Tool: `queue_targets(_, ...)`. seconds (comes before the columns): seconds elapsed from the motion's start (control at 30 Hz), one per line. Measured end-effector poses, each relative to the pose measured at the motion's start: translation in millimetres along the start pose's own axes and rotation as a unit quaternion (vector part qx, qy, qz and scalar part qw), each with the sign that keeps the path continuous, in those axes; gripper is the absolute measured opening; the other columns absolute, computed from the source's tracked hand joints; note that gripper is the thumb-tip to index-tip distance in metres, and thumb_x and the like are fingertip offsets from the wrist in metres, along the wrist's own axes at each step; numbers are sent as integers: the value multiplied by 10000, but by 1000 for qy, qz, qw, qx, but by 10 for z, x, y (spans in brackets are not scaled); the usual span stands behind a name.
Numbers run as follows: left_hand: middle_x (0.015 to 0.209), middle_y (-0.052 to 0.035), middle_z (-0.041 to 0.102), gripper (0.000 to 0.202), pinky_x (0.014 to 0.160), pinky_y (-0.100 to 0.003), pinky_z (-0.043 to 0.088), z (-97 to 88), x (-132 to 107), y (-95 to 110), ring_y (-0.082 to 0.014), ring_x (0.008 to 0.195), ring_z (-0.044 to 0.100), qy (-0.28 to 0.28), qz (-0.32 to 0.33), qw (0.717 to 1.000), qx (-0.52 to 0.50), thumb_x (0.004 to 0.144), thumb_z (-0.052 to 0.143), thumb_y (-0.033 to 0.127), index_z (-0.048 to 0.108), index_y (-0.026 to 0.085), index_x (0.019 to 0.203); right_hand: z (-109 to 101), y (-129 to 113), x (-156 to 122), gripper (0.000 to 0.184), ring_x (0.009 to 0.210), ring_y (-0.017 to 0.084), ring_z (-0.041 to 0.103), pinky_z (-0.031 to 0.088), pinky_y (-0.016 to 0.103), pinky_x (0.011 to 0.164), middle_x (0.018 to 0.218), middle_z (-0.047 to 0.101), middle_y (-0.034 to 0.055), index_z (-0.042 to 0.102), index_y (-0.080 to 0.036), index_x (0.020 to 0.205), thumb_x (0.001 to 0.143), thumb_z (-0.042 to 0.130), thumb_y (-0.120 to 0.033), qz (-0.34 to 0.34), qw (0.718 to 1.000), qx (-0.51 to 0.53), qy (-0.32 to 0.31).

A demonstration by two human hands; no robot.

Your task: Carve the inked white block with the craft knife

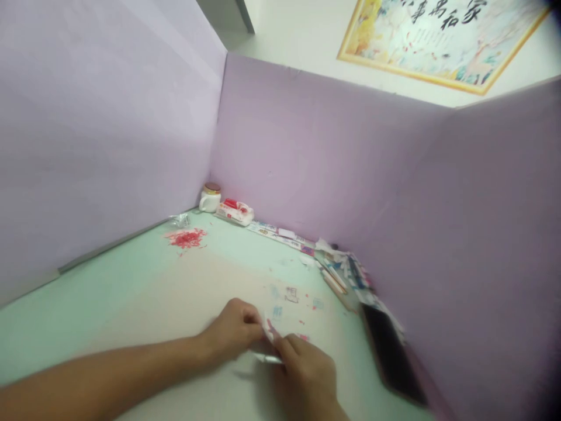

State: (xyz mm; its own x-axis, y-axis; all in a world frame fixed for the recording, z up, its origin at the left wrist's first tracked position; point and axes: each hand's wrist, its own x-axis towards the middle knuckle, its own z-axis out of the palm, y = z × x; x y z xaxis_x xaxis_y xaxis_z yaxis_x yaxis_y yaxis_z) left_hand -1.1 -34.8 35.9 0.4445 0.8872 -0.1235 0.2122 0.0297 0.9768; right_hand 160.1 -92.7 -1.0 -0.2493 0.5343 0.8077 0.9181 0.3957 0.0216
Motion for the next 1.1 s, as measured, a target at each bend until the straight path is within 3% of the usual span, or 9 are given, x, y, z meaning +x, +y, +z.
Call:
queue_targets(0.13, 446, 43, 449, 117, 468, -206, 291, -6, -7, 70, -89, 477, 386, 16, 44, 999, -7, 541, 476, 213, 536, 140, 472, -74, 18, 31, 255, 497, 124, 550, 307, 235, 513, 582, 631, -22, 673, -236, 744, 682, 432, -182, 135, 982, 109, -74)
queue_targets(0.27, 459, 46, 422, 133, 486, -223, 288, -68, 6, 91, -93, 490, 361, 67, 75, 995, 2, 579, 490, 247, 519, 151, 491, -189, 22, 166, 217, 515, 133, 558, 361, 215, 508, 584, 653, -6, 702, -208, 708, 729, 538, -348, 328, 890, 236, -210)
queue_targets(0.37, 451, 56, 363, 283, 492, -234, 280, -126, -14, 114, -86, 467, 310, 100, 90, 991, 15, 703, 488, 357, 454, 170, 493, -249, 44, 259, 449, 441, 125, 484, 308, 220, 439, 458, 559, -1, 618, -187, 507, 799, 473, -496, 398, 827, 254, -306)
queue_targets(0.47, 484, 46, 370, 380, 522, -244, 300, -166, -43, 142, -95, 496, 331, 111, 98, 988, 35, 786, 458, 436, 440, 174, 511, -293, 119, 280, 512, 409, 116, 414, 227, 222, 409, 406, 491, -20, 548, -205, 437, 792, 483, -568, 361, 860, 129, -336)
queue_targets(0.6, 703, -3, 555, 256, 629, -264, 380, -173, -91, 160, -140, 639, 482, 72, 108, 977, 171, 749, 543, 415, 593, 166, 721, -343, 267, 253, 307, 441, 133, 499, 280, 216, 410, 462, 562, -39, 665, -256, 603, 758, 570, -505, 361, 875, 88, -309)
queue_targets(0.73, 1010, -95, 578, 466, 785, -392, 419, -125, -193, 162, -276, 893, 543, -22, 108, 896, 430, 677, 623, 478, 616, 168, 1024, -358, 312, 227, 282, 577, 168, 616, 363, 242, 488, 702, 691, -12, 696, -279, 873, 717, 621, -501, 377, 881, 84, -275)
queue_targets(0.87, 951, -108, 569, 449, 787, -435, 416, -71, -277, 132, -311, 895, 532, -44, 97, 863, 494, 692, 610, 469, 599, 159, 1016, -354, 240, 206, 327, 642, 173, 629, 400, 271, 578, 810, 694, 2, 626, -260, 963, 780, 539, -516, 393, 877, 106, -256)
queue_targets(0.97, 863, -71, 564, 269, 695, -350, 418, -66, -275, 113, -239, 773, 538, -52, 101, 883, 455, 702, 578, 369, 605, 176, 887, -350, 217, 201, 282, 615, 168, 612, 398, 265, 570, 695, 665, -13, 614, -253, 923, 817, 466, -468, 387, 871, 141, -267)
queue_targets(1.1, 796, -42, 576, 282, 633, -290, 401, -120, -190, 161, -172, 690, 507, -74, 44, 978, 191, 629, 615, 341, 618, 163, 848, -345, 250, 217, 280, 561, 146, 559, 394, 251, 545, 658, 625, -22, 600, -233, 869, 816, 462, -471, 404, 872, 172, -217)
